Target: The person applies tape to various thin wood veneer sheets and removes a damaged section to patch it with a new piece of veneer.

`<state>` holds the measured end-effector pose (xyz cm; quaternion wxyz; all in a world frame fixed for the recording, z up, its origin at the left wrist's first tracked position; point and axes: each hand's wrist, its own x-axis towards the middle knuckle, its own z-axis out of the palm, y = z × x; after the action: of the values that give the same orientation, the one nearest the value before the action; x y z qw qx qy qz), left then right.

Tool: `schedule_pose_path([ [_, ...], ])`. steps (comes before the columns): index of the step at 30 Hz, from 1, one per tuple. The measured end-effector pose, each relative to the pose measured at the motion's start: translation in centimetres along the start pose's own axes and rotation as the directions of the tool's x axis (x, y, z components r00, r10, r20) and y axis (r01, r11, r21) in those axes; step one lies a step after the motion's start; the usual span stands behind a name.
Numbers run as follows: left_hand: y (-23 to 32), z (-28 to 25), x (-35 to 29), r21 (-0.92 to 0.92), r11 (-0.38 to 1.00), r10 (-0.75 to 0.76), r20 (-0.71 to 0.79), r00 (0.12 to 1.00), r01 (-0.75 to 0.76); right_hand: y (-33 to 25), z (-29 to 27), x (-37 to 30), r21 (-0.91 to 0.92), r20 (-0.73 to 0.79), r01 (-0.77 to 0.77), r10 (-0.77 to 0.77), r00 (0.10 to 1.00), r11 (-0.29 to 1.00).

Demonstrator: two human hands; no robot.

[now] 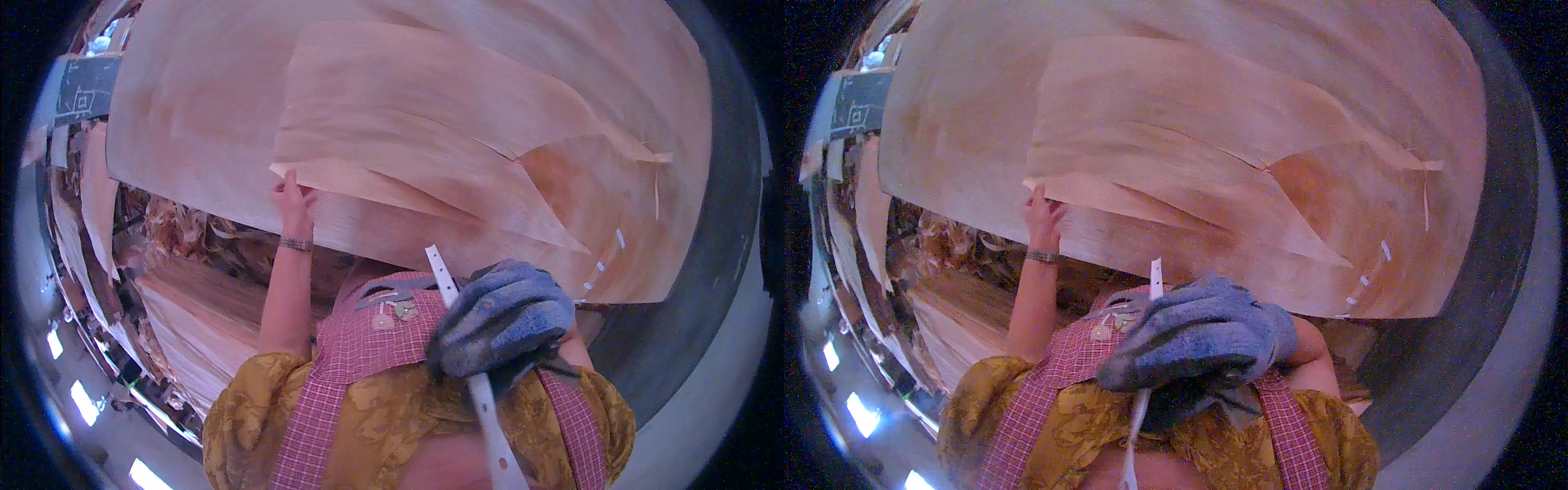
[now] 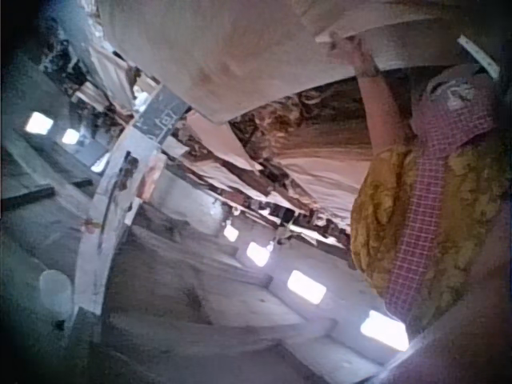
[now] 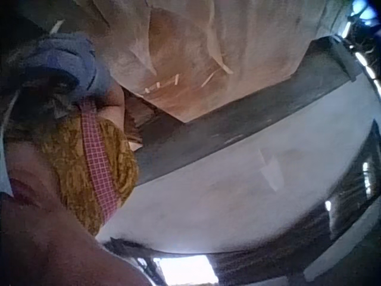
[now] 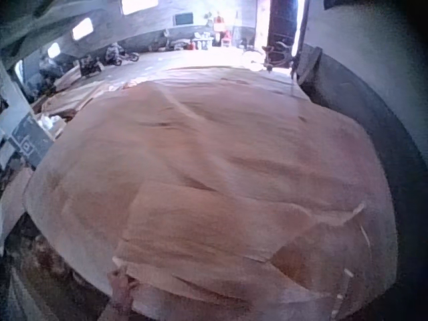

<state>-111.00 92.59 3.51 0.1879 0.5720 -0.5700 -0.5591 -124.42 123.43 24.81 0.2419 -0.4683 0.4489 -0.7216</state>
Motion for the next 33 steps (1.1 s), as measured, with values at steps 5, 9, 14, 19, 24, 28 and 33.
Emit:
schedule_pose_path([
  [5,0.1,4.7,-6.1,0.37,0.289,0.622,0.629,0.467,-0.883,-3.8,-0.1,0.5,0.043,-0.101,0.045,-0.04,0.994,0.998],
  [9,0.7,12.6,-12.4,-0.042,0.024,0.403,0.915,-0.029,-0.999,-5.2,-2.1,-0.5,0.017,-0.146,-0.086,0.087,0.986,0.996],
  [14,-1.2,16.6,-12.7,-0.063,0.126,0.342,0.94,-0.016,-0.99,-2.5,-1.8,-2.8,0.5,-0.679,-0.602,0.714,0.173,0.622],
  [19,-0.9,17.6,-12.6,-0.068,0.08,0.383,0.923,-0.032,-0.995,11.8,-7.3,-11.1,0.624,-0.641,-0.487,0.757,0.129,0.611],
  [24,1.1,19.2,-11.7,-0.022,0.089,0.42,0.907,0.018,-0.996,13.9,-7.6,-12.9,0.624,-0.627,-0.535,0.774,0.093,0.57],
  [28,2.1,22.3,-11.2,0.004,0.026,0.496,0.868,0.016,-1.0,13.9,-7.6,-12.7,0.626,-0.628,-0.545,0.775,0.071,0.558],
  [33,1.2,23.8,-10.9,0.016,0.054,0.625,0.779,0.046,-0.998,14.2,-7.7,-13.1,0.568,-0.656,-0.626,0.753,0.048,0.534],
])
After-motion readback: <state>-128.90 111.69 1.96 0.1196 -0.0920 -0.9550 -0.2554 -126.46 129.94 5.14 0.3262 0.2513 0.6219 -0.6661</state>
